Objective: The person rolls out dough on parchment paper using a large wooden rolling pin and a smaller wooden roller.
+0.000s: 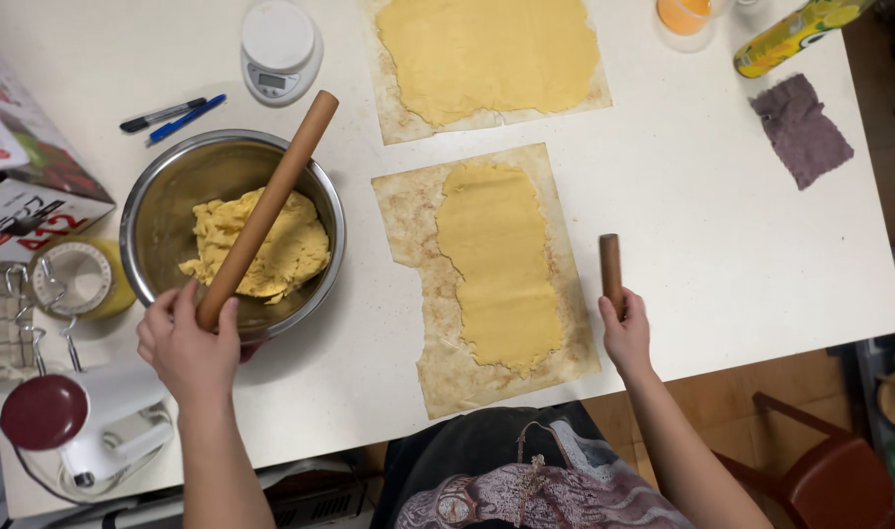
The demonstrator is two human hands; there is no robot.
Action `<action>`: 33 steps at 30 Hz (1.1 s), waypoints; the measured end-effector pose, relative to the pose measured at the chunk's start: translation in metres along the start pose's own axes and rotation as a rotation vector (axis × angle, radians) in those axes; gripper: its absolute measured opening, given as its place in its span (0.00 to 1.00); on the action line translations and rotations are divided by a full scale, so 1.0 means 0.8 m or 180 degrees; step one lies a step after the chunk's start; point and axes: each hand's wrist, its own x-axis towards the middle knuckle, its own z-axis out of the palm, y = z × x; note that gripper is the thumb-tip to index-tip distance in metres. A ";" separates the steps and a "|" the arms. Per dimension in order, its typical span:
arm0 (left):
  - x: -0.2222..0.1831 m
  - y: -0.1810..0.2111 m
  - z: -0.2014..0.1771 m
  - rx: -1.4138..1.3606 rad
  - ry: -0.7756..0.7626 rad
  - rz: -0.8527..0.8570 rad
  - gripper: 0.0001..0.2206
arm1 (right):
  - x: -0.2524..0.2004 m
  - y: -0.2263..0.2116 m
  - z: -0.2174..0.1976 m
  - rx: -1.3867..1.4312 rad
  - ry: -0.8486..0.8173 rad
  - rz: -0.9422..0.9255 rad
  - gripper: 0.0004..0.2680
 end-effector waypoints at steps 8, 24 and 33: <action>-0.014 0.203 0.066 -0.2401 -0.0704 0.0578 0.15 | -0.009 -0.102 0.056 -0.0310 -0.0730 0.0118 0.15; 0.107 0.370 0.300 -0.1445 -0.1155 0.1232 0.27 | 0.123 -0.117 0.105 0.0377 -0.0544 0.0031 0.15; 0.179 0.454 0.333 -0.0562 -0.2258 0.1979 0.34 | 0.117 -0.066 0.071 0.0812 -0.0552 0.0462 0.14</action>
